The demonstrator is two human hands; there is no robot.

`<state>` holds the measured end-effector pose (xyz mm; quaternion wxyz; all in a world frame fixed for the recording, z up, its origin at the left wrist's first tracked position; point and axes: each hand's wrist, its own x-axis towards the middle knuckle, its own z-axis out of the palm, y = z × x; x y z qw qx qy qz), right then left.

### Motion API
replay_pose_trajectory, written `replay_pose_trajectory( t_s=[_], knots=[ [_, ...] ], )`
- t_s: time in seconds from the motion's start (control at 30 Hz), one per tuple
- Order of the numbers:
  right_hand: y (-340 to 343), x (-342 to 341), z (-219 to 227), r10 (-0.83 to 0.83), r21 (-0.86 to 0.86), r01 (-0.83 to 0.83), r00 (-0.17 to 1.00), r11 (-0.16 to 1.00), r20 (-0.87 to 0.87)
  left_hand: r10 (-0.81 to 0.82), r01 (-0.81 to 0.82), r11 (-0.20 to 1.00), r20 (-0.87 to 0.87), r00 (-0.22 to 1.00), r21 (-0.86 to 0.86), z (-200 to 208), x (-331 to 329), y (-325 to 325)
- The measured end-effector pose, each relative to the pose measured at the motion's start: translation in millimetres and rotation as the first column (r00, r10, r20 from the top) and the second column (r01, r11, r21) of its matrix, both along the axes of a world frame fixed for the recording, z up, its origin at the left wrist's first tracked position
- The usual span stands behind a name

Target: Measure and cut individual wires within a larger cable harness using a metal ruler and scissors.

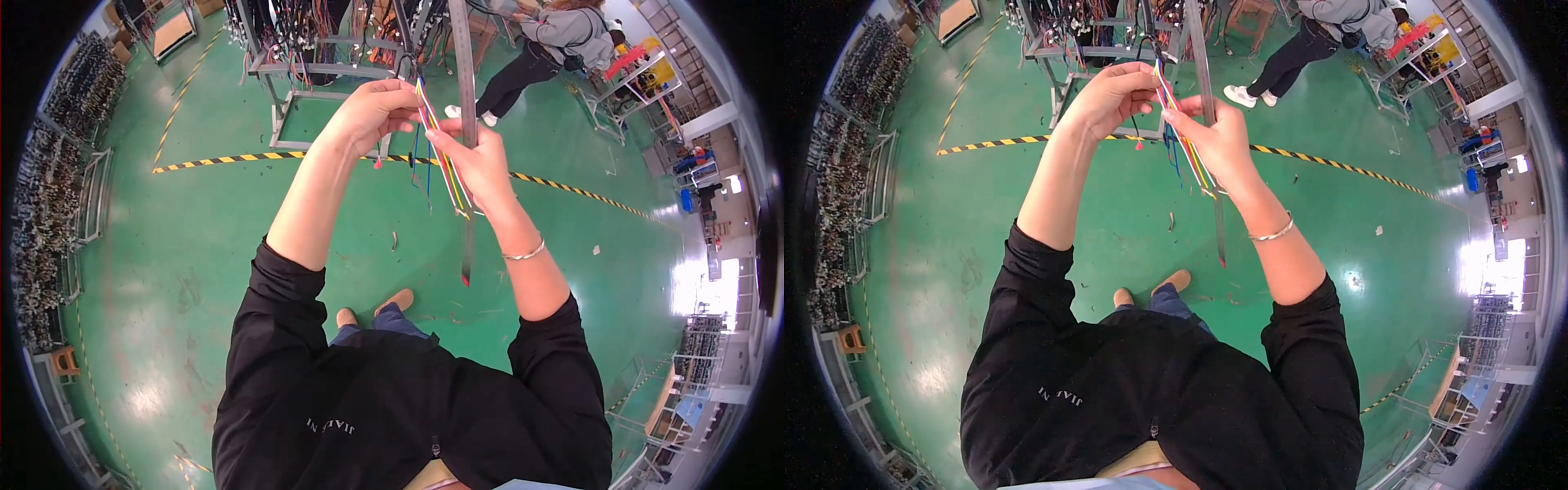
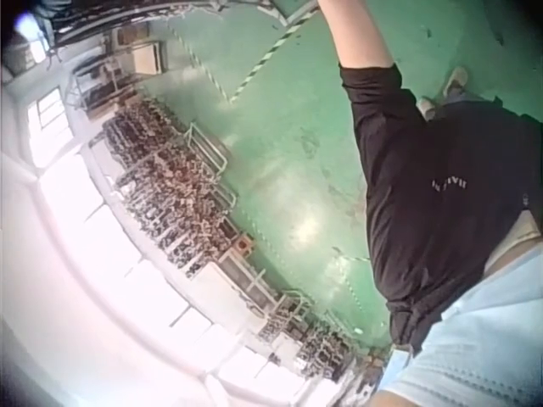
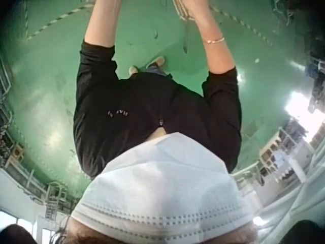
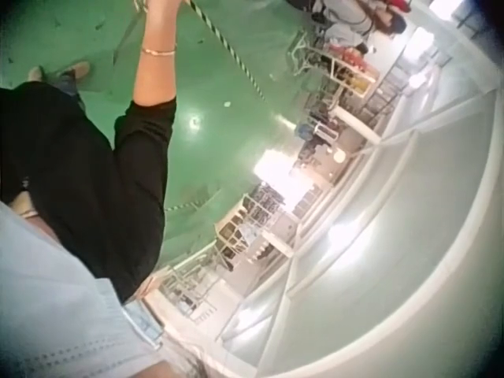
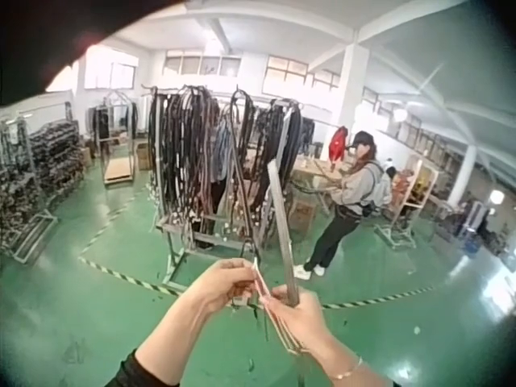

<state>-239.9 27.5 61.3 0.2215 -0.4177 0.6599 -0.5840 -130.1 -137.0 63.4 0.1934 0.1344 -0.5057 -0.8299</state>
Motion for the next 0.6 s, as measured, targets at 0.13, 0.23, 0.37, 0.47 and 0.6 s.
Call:
replay_pose_trajectory(
  t_s=[0.13, 0.23, 0.37, 0.47, 0.6],
  knots=[
    [-14.8, 0.0, 15.4, -0.032, 0.009, 0.035, 0.982, 0.999, -0.185, -0.027, 0.028, 1.0, -0.042, 0.999, 0.007, -7.0, -0.4, -5.7],
    [-20.1, -7.4, 16.6, 0.019, 0.027, -0.017, 0.994, 0.999, -0.104, -0.021, 0.02, 1.0, -0.042, 0.999, -0.01, -4.9, 0.7, -5.7],
    [-21.1, -8.9, 25.0, 0.085, 0.11, -0.074, 0.992, 0.991, -0.096, 0.047, -0.043, 0.994, 0.035, 0.998, -0.101, 0.6, 3.5, -1.9],
    [-20.8, -8.4, 25.4, 0.089, 0.133, -0.07, 0.985, 0.989, -0.145, 0.064, -0.054, 0.986, 0.053, 0.997, -0.16, 5.1, 5.2, -1.5],
    [-18.9, -1.0, 26.1, 0.016, 0.093, 0.007, 0.97, 0.996, -0.243, 0.063, -0.054, 0.982, 0.045, 0.997, -0.182, 13.3, 11.5, 1.5]
  ],
)
